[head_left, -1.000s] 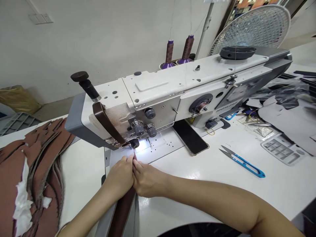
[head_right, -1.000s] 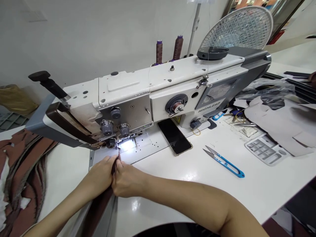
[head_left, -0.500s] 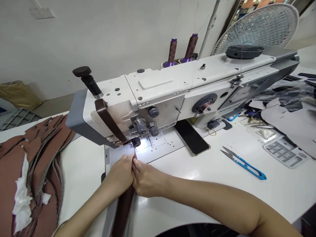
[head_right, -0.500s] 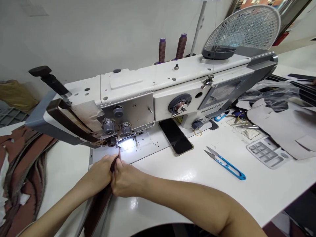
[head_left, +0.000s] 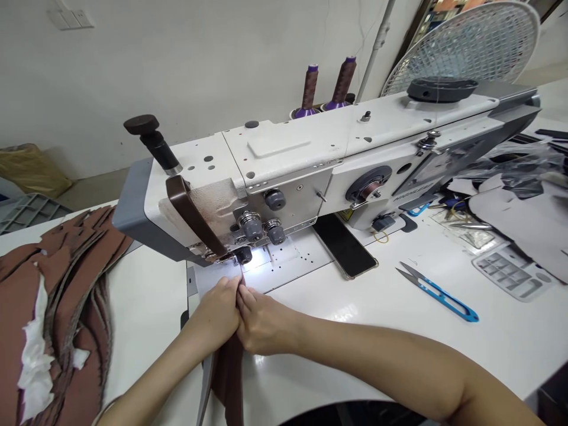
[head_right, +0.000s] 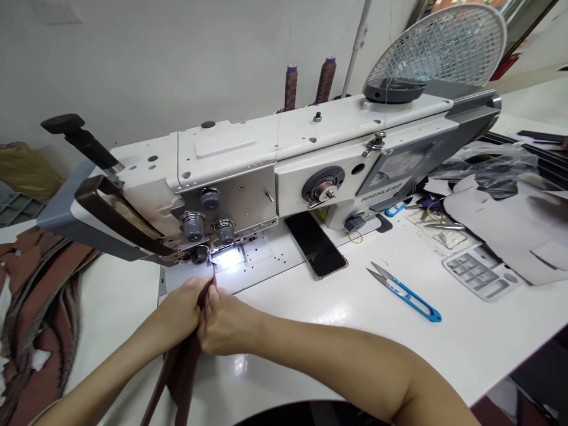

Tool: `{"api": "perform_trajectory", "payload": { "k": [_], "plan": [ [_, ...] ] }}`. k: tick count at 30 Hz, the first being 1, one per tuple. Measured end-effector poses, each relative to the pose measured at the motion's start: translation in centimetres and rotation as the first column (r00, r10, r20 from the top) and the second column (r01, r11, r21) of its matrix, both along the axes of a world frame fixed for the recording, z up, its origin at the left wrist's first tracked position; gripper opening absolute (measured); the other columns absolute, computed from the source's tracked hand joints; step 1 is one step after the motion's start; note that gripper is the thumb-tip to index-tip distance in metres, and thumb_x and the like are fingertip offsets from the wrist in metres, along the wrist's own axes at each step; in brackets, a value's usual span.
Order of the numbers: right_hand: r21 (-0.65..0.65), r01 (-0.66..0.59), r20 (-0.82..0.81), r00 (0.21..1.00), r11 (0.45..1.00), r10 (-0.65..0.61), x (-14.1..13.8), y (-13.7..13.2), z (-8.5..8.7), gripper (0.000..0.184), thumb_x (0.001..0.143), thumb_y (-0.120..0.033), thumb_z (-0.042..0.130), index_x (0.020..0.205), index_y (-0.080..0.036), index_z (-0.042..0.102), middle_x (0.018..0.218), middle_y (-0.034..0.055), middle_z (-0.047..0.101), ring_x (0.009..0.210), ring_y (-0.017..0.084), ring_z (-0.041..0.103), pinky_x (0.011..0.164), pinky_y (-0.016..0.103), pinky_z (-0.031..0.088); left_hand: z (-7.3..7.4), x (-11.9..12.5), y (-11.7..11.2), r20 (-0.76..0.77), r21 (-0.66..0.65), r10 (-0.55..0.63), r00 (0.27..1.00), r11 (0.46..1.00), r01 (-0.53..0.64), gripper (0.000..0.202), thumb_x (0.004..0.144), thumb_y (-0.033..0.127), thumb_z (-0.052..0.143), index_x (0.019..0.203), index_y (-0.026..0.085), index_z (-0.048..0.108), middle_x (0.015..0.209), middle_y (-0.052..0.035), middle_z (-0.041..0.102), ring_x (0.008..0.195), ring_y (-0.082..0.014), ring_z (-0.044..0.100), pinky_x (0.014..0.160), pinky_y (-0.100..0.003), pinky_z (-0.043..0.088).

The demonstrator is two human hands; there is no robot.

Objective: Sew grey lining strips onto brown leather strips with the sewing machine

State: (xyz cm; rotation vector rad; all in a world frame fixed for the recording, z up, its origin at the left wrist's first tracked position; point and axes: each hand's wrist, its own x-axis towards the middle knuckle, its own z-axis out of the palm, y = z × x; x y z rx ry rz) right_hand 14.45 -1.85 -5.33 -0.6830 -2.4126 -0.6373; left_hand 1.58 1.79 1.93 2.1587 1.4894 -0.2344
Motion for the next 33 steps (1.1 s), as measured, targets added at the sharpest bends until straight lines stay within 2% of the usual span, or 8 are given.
{"api": "perform_trajectory", "payload": {
  "k": [6, 11, 16, 24, 28, 33],
  "plan": [
    [-0.038, -0.009, 0.001, 1.0, 0.999, 0.009, 0.0, 0.1, -0.1, 0.018, 0.079, -0.007, 0.051, 0.081, -0.003, 0.069, 0.078, 0.0245, 0.068, 0.075, 0.033, 0.064, 0.079, 0.053, 0.047, -0.3, 0.0, -0.1, -0.03, 0.014, -0.002, 1.0, 1.0, 0.002, 0.051, 0.081, 0.002, 0.037, 0.128, 0.016, 0.049, 0.114, -0.0112, 0.062, 0.106, -0.0205, 0.061, 0.092, -0.031, 0.043],
    [-0.037, -0.016, 0.015, 1.0, 0.999, 0.017, 0.2, 0.4, -0.2, 0.019, 0.077, -0.005, 0.05, 0.074, -0.007, 0.068, 0.073, 0.019, 0.068, 0.07, 0.029, 0.062, 0.074, 0.047, 0.047, -0.5, 0.0, -0.3, -0.061, 0.042, -0.022, 0.998, 0.999, 0.024, 0.052, 0.083, 0.004, 0.036, 0.133, 0.014, 0.046, 0.112, -0.0117, 0.062, 0.104, -0.0212, 0.061, 0.09, -0.032, 0.044],
    [-0.052, -0.058, 0.03, 0.998, 0.997, 0.06, 0.5, 0.7, -0.1, 0.017, 0.078, -0.005, 0.052, 0.072, -0.008, 0.067, 0.07, 0.0154, 0.067, 0.066, 0.026, 0.06, 0.071, 0.044, 0.045, -0.1, 0.2, -0.3, -0.091, 0.009, -0.017, 0.996, 1.0, 0.018, 0.054, 0.083, 0.004, 0.036, 0.136, 0.013, 0.045, 0.115, -0.0128, 0.061, 0.105, -0.023, 0.061, 0.089, -0.033, 0.044],
    [-0.032, -0.054, 0.034, 0.998, 0.998, 0.055, 0.4, 0.8, 0.0, 0.017, 0.078, -0.005, 0.053, 0.07, -0.009, 0.067, 0.068, 0.0136, 0.067, 0.062, 0.023, 0.057, 0.07, 0.043, 0.045, 0.1, 0.3, -0.1, -0.046, -0.013, 0.004, 0.999, 1.0, -0.005, 0.053, 0.082, 0.002, 0.036, 0.132, 0.013, 0.049, 0.115, -0.0128, 0.061, 0.106, -0.0234, 0.06, 0.09, -0.034, 0.044],
    [-0.032, -0.044, 0.062, 0.997, 0.999, 0.046, 0.5, 0.9, 0.3, 0.018, 0.08, -0.005, 0.052, 0.07, -0.009, 0.066, 0.071, 0.0155, 0.068, 0.061, 0.023, 0.058, 0.072, 0.045, 0.044, 0.3, 0.4, 0.1, -0.041, -0.033, 0.011, 0.999, 0.999, -0.012, 0.052, 0.082, 0.0, 0.036, 0.131, 0.012, 0.049, 0.114, -0.0129, 0.061, 0.107, -0.0229, 0.06, 0.09, -0.033, 0.044],
    [-0.042, -0.044, 0.077, 0.996, 0.998, 0.047, 0.6, 0.9, 0.3, 0.016, 0.08, -0.003, 0.053, 0.069, -0.009, 0.065, 0.071, 0.0158, 0.068, 0.061, 0.023, 0.058, 0.071, 0.045, 0.044, 0.6, 0.6, 0.3, -0.038, -0.039, 0.01, 0.999, 0.999, -0.012, 0.048, 0.081, -0.002, 0.034, 0.122, 0.014, 0.054, 0.107, -0.0108, 0.061, 0.101, -0.0227, 0.06, 0.086, -0.032, 0.044]
  ]
}}
